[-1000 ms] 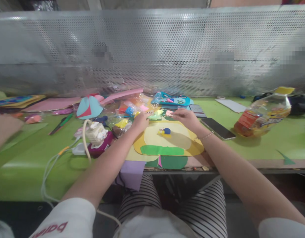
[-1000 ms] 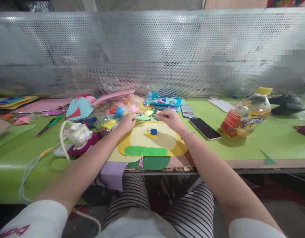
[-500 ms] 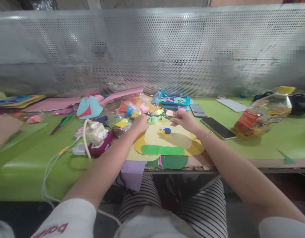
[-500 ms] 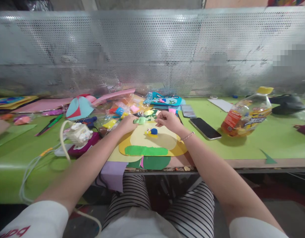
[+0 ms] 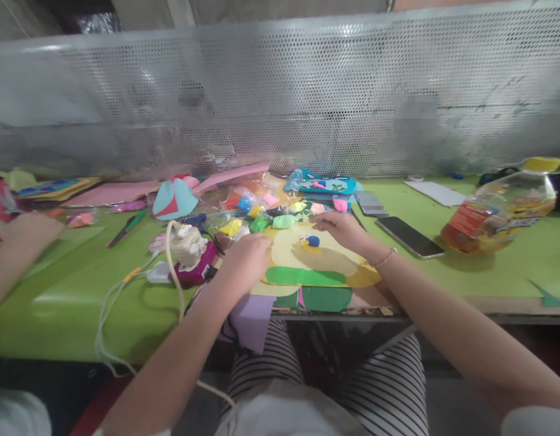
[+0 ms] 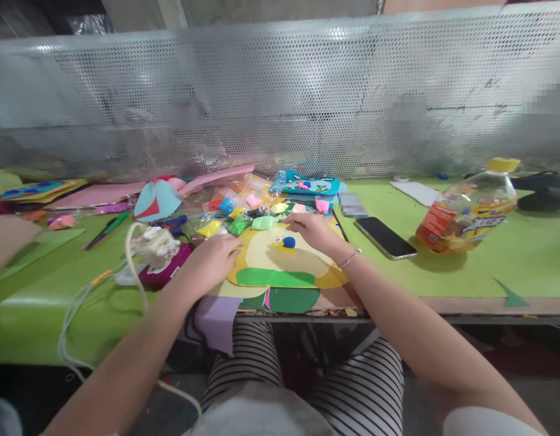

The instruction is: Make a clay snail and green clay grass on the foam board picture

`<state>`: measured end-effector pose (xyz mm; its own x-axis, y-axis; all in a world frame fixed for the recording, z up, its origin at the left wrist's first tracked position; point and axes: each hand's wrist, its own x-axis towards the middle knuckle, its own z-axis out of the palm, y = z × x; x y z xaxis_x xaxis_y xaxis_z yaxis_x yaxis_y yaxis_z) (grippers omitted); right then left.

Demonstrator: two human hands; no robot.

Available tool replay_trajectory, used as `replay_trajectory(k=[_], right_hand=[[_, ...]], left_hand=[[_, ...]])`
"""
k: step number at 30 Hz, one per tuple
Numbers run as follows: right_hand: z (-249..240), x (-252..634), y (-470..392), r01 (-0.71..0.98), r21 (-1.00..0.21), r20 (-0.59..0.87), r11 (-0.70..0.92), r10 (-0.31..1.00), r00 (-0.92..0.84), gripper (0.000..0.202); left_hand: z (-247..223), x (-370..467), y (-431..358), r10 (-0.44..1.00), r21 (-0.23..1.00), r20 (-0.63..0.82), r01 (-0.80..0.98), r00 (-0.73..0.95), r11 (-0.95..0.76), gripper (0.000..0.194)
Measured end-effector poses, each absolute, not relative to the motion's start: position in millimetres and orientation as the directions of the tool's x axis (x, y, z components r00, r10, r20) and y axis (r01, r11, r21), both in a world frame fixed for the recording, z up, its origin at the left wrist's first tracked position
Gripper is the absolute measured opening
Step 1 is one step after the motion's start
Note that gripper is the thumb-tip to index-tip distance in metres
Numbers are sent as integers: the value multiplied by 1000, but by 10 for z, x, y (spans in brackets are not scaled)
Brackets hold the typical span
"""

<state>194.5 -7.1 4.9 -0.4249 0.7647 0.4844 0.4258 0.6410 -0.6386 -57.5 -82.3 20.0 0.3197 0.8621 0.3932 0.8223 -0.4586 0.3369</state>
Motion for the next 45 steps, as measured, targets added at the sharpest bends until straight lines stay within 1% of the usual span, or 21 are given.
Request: replay_trajectory(k=[1, 2, 3, 5, 7, 10, 14, 17, 22, 30, 34, 38, 41, 43, 45], right_hand=[[55, 1885, -130, 411, -620, 483, 668, 739, -470, 19], [60, 1809, -196, 407, -579, 484, 707, 699, -526, 19], [63, 1722, -265, 400, -526, 490, 750, 652, -578, 19], [64, 1533, -392, 347, -430, 484, 834, 537, -691, 20], [52, 1355, -481, 328, -404, 459, 854, 499, -735, 20], [9, 1169, -527, 325, -406, 401, 854, 486, -776, 24], [-99, 1074, -499, 316, -417, 438, 852, 493, -752, 23], [-189, 1048, -475, 321, -385, 467, 865, 483, -741, 19], [-274, 1008, -454, 310, -354, 475, 882, 455, -753, 15], [-272, 995, -442, 314, -302, 474, 900, 428, -770, 14], [-235, 1010, -458, 322, -334, 478, 886, 454, -752, 14], [-174, 1058, -454, 339, -458, 543, 822, 560, -626, 13], [-160, 1102, -427, 322, -527, 580, 786, 610, -539, 15], [-162, 1122, -416, 316, -543, 581, 778, 620, -528, 17], [-155, 1142, -423, 304, -541, 565, 784, 607, -559, 16]], left_hand=[[146, -593, -995, 853, 264, 415, 855, 316, -446, 26], [83, -602, -1148, 833, 221, 449, 864, 322, -453, 29], [15, -603, -1274, 813, 200, 484, 864, 324, -463, 32], [-121, -582, -1439, 778, 177, 553, 870, 300, -461, 30], [-238, -548, -1499, 758, 161, 593, 882, 272, -442, 27], [-363, -508, -1492, 754, 116, 609, 913, 246, -391, 24], [-450, -490, -1486, 761, 58, 603, 939, 237, -339, 22], [-478, -484, -1498, 748, 47, 619, 940, 238, -338, 23], [-489, -471, -1494, 754, 40, 612, 942, 240, -333, 24], [-474, -470, -1499, 751, 40, 615, 942, 241, -334, 24], [-479, -472, -1499, 745, 36, 621, 941, 242, -336, 24], [-479, -475, -1500, 746, 39, 618, 939, 247, -343, 25], [-468, -473, -1502, 772, 54, 590, 942, 237, -331, 28], [-453, -469, -1502, 793, 56, 562, 946, 235, -319, 30], [-429, -464, -1504, 808, 40, 533, 946, 253, -323, 34]])
